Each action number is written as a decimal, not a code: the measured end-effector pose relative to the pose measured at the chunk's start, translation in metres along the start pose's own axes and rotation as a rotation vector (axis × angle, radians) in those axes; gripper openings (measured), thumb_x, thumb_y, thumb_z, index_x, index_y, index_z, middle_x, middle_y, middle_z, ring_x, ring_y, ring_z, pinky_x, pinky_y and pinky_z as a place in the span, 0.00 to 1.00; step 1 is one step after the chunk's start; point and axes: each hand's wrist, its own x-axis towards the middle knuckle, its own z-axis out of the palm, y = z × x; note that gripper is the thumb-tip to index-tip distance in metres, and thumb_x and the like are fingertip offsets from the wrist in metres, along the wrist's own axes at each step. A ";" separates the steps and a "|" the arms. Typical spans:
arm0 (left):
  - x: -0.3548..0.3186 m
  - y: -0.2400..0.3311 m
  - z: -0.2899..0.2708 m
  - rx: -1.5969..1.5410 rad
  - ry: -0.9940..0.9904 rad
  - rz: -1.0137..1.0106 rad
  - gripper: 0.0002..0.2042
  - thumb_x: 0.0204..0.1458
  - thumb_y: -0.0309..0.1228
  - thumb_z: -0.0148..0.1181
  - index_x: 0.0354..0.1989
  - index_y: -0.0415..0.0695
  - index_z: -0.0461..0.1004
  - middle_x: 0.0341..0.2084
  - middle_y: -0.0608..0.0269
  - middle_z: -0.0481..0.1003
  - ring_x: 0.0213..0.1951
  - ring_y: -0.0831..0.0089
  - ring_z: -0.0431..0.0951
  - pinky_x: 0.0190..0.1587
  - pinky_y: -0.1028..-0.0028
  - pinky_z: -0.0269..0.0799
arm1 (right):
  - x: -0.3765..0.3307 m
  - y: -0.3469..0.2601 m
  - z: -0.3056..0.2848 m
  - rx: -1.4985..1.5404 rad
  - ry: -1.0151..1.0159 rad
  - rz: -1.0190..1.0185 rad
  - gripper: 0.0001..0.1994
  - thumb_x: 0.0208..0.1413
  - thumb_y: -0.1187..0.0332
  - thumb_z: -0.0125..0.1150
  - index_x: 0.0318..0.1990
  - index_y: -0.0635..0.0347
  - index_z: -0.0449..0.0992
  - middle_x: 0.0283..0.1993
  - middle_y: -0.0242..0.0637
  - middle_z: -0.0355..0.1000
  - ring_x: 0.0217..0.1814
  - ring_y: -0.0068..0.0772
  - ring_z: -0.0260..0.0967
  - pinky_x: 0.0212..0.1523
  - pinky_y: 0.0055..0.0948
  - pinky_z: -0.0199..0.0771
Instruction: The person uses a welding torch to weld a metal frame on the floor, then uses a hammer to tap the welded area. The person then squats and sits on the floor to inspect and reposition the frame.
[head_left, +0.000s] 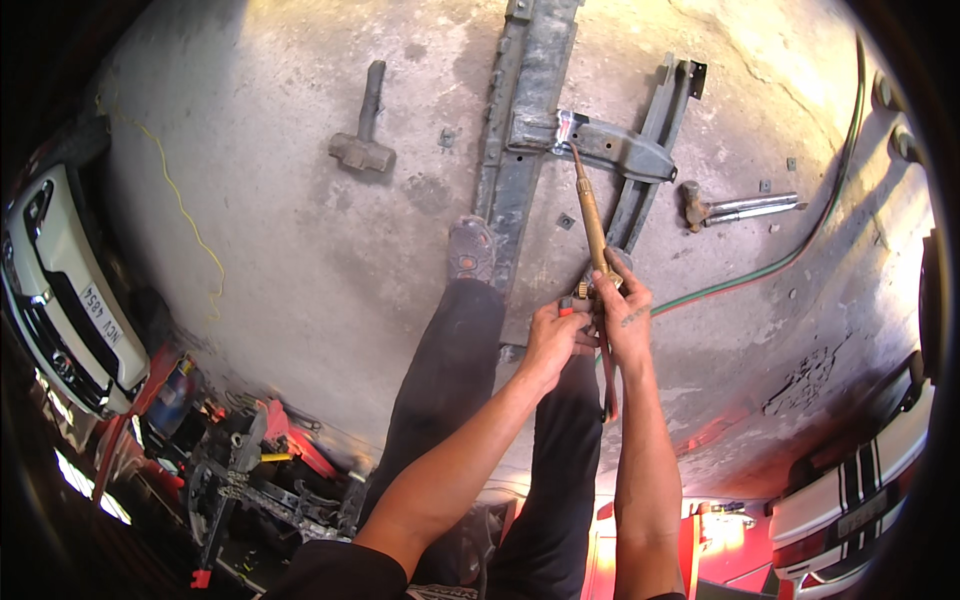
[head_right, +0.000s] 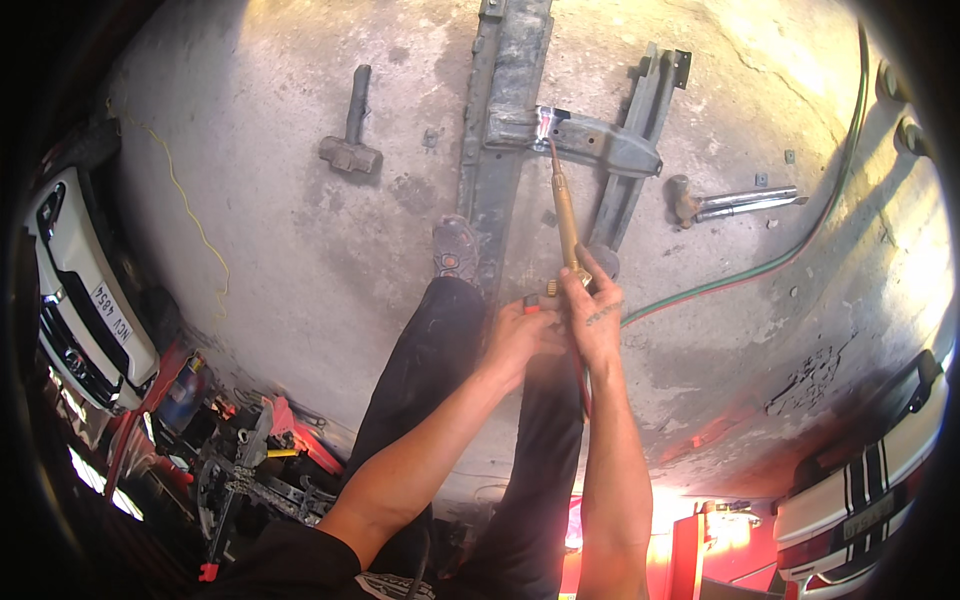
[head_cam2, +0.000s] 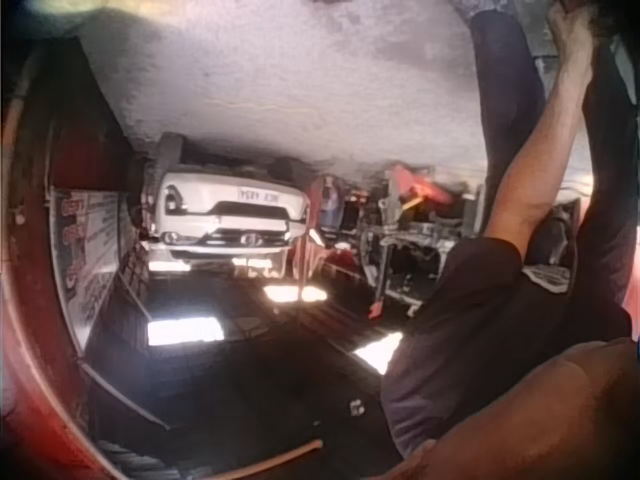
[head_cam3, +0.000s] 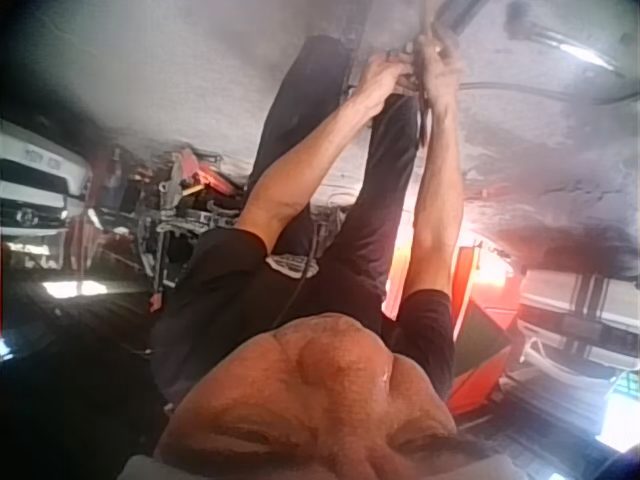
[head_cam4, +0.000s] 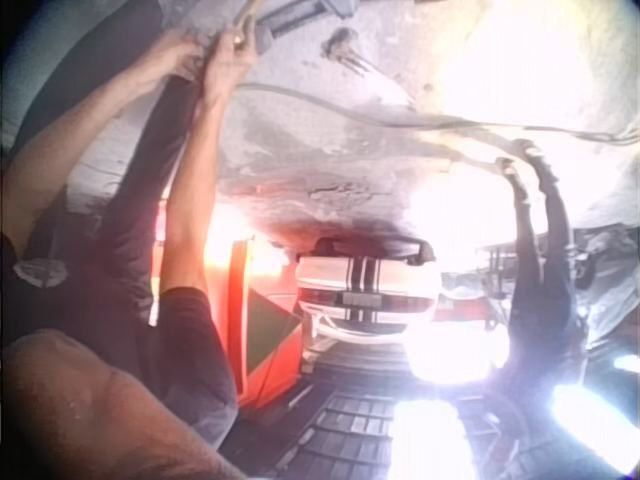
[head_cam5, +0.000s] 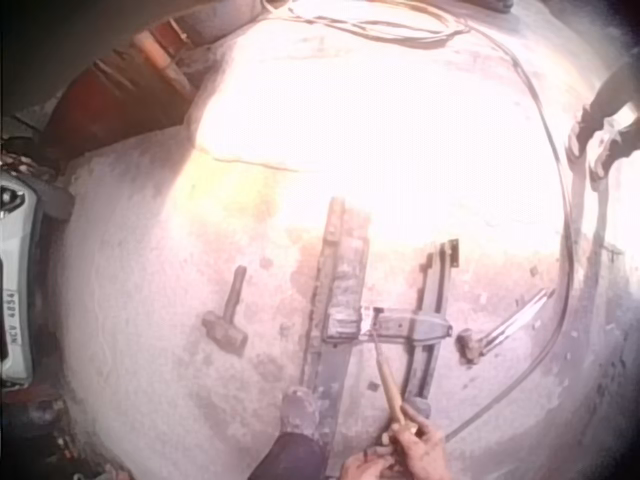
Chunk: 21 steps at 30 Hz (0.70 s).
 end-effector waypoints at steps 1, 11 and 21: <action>0.000 0.000 0.000 0.002 0.000 -0.002 0.11 0.58 0.24 0.52 0.47 0.32 0.72 0.34 0.53 0.79 0.27 0.67 0.82 0.28 0.71 0.80 | 0.000 0.002 0.000 -0.004 0.007 -0.011 0.25 0.61 0.65 0.64 0.64 0.65 0.72 0.28 0.28 0.71 0.23 0.14 0.62 0.20 0.20 0.61; 0.001 -0.001 -0.003 0.001 -0.006 0.002 0.11 0.58 0.23 0.52 0.46 0.32 0.73 0.33 0.53 0.79 0.28 0.67 0.82 0.28 0.71 0.80 | -0.002 -0.005 0.000 -0.053 -0.032 0.022 0.29 0.60 0.65 0.62 0.67 0.70 0.67 0.30 0.30 0.73 0.28 0.17 0.64 0.28 0.21 0.67; -0.001 0.001 -0.003 -0.007 -0.001 0.013 0.10 0.58 0.23 0.52 0.46 0.32 0.72 0.33 0.53 0.79 0.27 0.67 0.82 0.28 0.71 0.80 | -0.005 -0.009 0.003 -0.059 -0.029 0.028 0.30 0.60 0.66 0.61 0.67 0.72 0.65 0.29 0.30 0.72 0.26 0.16 0.64 0.26 0.20 0.66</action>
